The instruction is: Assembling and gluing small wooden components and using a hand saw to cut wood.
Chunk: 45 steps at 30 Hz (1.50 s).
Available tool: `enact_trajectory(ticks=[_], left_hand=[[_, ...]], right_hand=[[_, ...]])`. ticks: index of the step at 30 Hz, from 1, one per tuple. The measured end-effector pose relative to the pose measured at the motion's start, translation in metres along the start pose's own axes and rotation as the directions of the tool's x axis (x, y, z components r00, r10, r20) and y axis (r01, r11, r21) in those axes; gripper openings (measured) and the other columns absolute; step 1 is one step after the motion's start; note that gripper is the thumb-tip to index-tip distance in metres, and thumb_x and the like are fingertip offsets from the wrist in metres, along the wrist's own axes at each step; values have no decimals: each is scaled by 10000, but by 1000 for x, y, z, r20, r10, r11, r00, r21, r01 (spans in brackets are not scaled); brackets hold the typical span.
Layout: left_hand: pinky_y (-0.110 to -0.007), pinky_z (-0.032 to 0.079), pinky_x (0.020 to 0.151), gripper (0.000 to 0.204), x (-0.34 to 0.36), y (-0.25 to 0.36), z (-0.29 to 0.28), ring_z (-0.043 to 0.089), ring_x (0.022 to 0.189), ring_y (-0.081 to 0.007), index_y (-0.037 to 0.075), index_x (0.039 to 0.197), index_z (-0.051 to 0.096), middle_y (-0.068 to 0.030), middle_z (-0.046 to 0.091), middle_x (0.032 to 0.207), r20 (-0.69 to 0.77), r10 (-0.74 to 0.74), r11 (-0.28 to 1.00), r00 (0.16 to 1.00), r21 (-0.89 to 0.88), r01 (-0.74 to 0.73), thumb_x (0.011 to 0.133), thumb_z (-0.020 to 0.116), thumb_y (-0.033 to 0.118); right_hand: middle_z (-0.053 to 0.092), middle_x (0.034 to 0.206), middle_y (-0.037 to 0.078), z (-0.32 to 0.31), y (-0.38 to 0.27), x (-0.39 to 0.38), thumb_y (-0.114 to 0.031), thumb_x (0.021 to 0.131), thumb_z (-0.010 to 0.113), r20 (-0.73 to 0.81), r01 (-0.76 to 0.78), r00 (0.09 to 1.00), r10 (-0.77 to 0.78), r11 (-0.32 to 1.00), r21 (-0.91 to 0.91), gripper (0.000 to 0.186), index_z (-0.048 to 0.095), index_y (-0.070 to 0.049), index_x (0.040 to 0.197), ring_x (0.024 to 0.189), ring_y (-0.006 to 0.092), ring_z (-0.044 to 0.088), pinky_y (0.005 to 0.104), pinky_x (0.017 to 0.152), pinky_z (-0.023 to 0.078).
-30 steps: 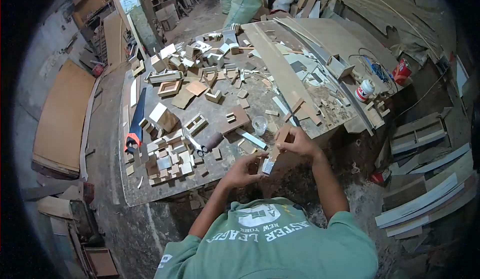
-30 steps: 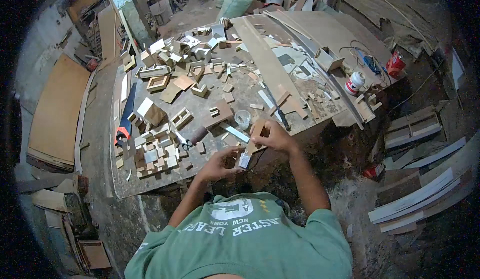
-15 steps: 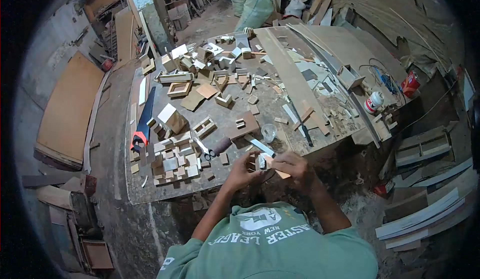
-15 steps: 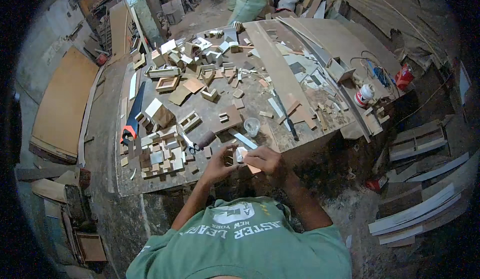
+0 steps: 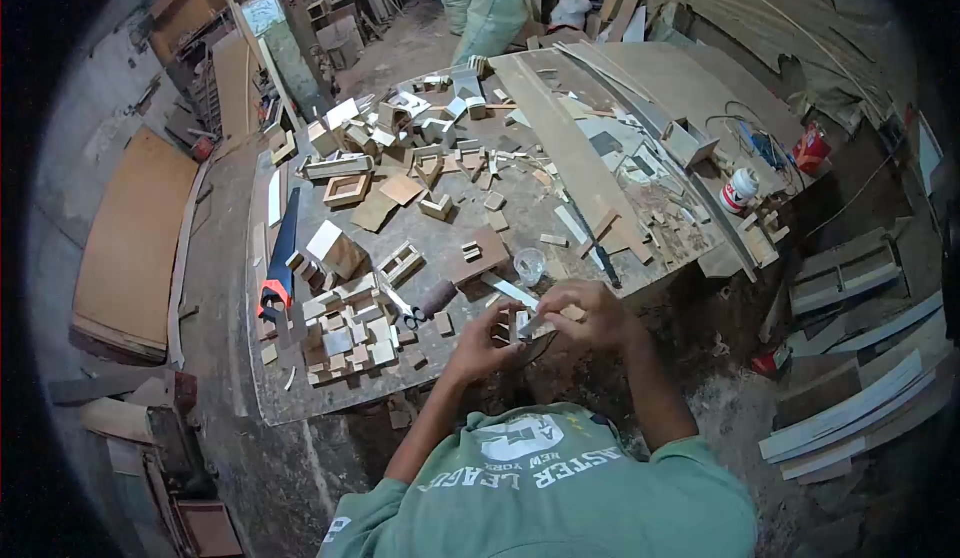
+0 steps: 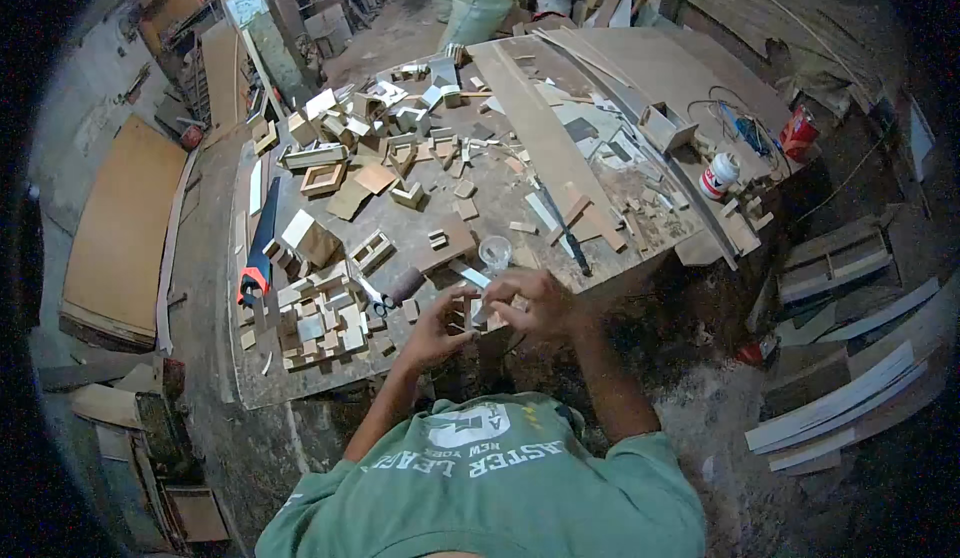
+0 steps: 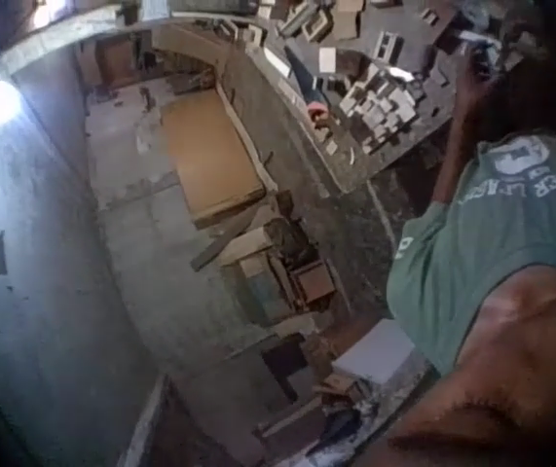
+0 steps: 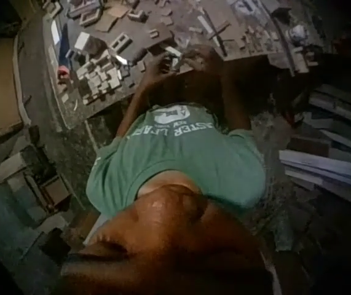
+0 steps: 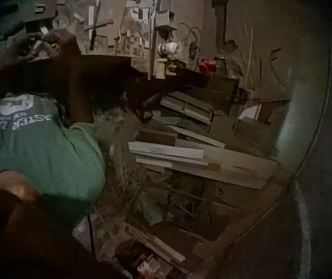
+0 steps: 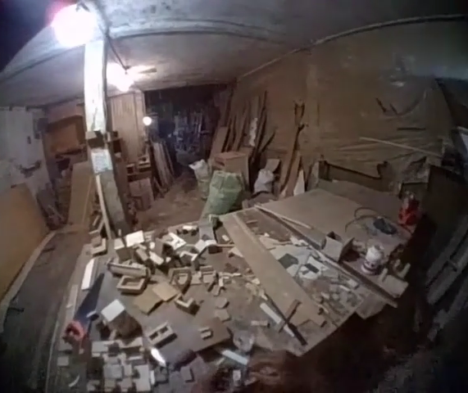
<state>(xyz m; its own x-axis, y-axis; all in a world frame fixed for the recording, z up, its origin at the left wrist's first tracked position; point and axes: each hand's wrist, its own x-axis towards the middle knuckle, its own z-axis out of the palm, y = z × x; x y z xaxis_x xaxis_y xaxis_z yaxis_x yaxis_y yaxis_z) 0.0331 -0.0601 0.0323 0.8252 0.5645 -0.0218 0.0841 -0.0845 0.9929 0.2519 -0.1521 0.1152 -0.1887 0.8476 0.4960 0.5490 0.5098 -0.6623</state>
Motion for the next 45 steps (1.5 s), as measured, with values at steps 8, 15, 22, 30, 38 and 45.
enact_trajectory(ticks=[8,15,22,30,38,45], left_hand=[[-290,524,805,688,0,-4,1,605,955,-135,87,1341,437,-71,602,1142,-30,-40,998,999,53,42,744,751,-50],[-285,522,794,664,0,-2,-5,612,938,-134,83,1335,442,-81,613,1097,-77,-23,1000,997,19,24,748,725,-46],[-284,524,785,671,0,1,3,617,942,-143,79,1347,437,-86,615,1086,-83,5,999,997,45,-1,751,719,-42],[-279,527,740,649,-6,-11,-3,624,866,-131,66,1342,448,-97,621,1069,-119,-22,999,993,31,26,760,722,-22],[-282,523,732,649,-14,-13,-5,626,851,-135,62,1344,452,-95,626,1072,-138,-8,997,990,70,18,760,725,-14],[-292,526,728,641,-47,-47,-20,628,848,-144,61,1315,460,-103,612,1043,-219,-116,990,969,56,131,745,750,13]], right_hand=[[669,877,110,-3,-11,5,-76,785,696,-67,109,989,-132,956,-273,166,671,-32,942,794,289,649,386,712,522],[642,950,107,29,-32,-22,-90,700,687,161,162,978,-133,969,-186,288,651,-50,983,881,309,630,396,739,521],[650,956,112,15,-37,-13,-104,743,687,27,111,994,-107,966,-233,255,651,-37,986,863,310,631,397,741,521],[657,946,112,22,-46,-25,-149,795,675,67,91,994,-84,988,-123,225,667,-46,994,840,311,641,390,700,526],[668,934,113,40,-35,-26,-120,758,702,101,109,990,-93,980,-165,247,661,-42,989,845,314,653,401,738,527],[675,902,140,40,31,-27,-52,784,655,-263,-230,942,207,971,-60,176,678,-35,957,826,281,668,361,719,531]])
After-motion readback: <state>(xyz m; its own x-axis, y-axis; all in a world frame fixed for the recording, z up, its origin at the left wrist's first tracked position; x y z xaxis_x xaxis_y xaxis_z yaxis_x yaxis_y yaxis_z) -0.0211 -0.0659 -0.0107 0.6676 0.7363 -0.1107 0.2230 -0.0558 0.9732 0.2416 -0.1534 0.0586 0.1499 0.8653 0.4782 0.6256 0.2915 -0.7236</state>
